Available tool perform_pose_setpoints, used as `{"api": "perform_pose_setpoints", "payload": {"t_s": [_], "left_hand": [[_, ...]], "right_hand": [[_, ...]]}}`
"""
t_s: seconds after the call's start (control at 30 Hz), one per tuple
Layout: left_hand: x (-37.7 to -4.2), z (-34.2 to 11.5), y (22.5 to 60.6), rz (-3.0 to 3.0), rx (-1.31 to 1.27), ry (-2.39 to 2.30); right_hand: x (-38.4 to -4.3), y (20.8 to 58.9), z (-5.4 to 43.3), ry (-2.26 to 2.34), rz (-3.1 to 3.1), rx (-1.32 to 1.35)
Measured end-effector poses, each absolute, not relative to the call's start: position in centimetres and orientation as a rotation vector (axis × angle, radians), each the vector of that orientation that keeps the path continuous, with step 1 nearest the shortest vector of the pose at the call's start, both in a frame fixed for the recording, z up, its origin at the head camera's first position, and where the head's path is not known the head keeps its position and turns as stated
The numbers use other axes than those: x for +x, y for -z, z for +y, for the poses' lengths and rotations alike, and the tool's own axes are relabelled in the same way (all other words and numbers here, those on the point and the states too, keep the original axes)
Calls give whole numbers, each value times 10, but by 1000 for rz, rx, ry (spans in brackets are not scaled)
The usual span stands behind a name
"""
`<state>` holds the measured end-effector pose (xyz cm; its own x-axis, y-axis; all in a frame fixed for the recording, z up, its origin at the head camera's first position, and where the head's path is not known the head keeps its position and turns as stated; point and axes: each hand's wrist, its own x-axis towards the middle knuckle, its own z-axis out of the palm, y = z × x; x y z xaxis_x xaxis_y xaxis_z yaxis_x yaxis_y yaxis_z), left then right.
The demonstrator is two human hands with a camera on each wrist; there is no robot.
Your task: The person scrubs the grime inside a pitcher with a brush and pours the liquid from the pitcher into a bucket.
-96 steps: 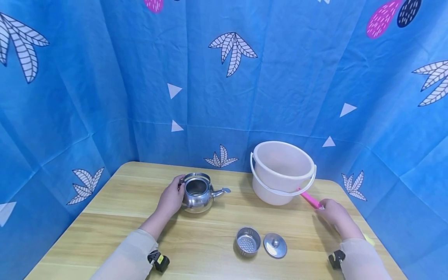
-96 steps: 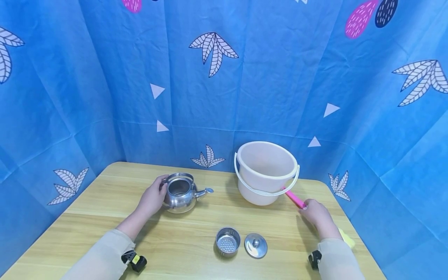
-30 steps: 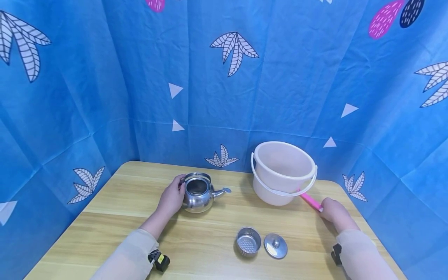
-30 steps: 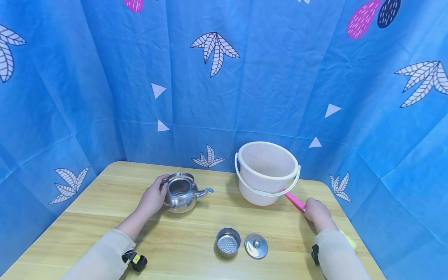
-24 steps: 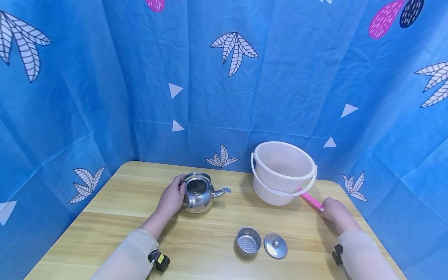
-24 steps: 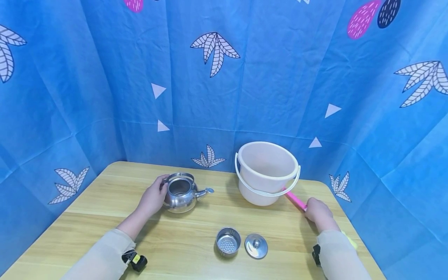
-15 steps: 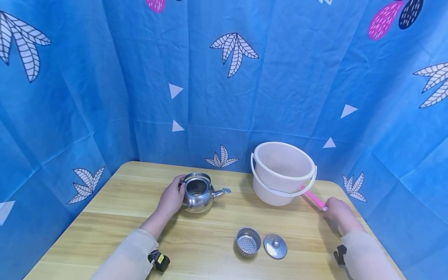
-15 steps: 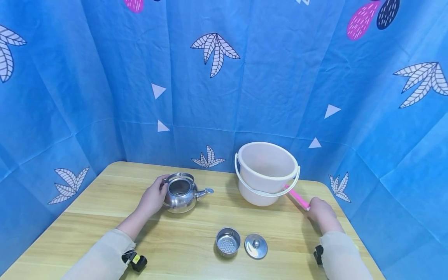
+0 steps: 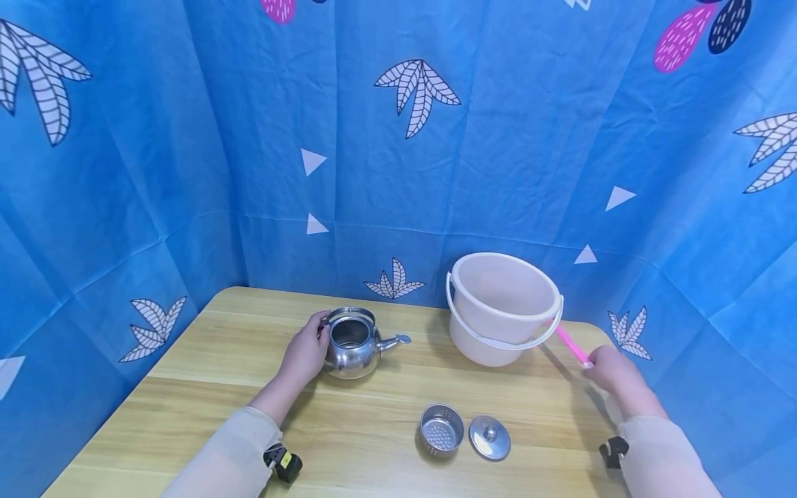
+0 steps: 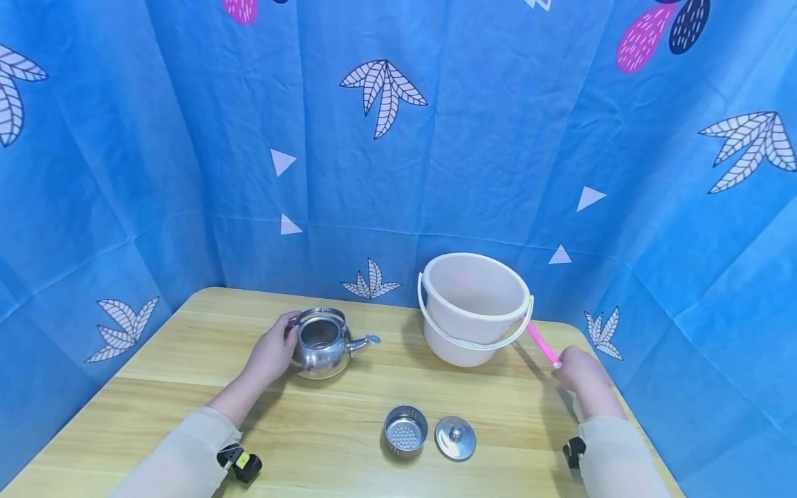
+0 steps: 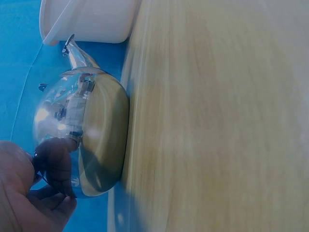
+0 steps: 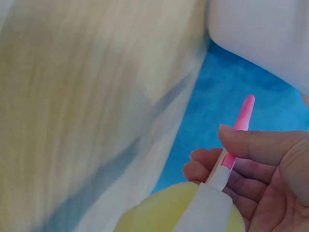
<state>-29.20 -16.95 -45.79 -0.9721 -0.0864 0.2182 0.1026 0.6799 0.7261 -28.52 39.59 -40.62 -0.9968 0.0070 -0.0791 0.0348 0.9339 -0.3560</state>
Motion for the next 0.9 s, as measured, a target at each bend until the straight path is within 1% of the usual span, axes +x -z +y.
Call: {"api": "perform_pose_setpoints", "payload": {"t_s": [0.17,0.4,0.73,0.9], "left_hand": [[-291,-169,458,-2663,-9,1169],[-291,-169,458,-2663,-10,1162],[-292,-169,459,-2663,-7,1174],[-293,-169,458,-2665,-4,1184]], "right_hand": [[-282,395,397,586,3043,32],[-276,381,395,643,3029,107],[-271,366,398,597,3078,55],[-269,357,395,630,3098,89]]}}
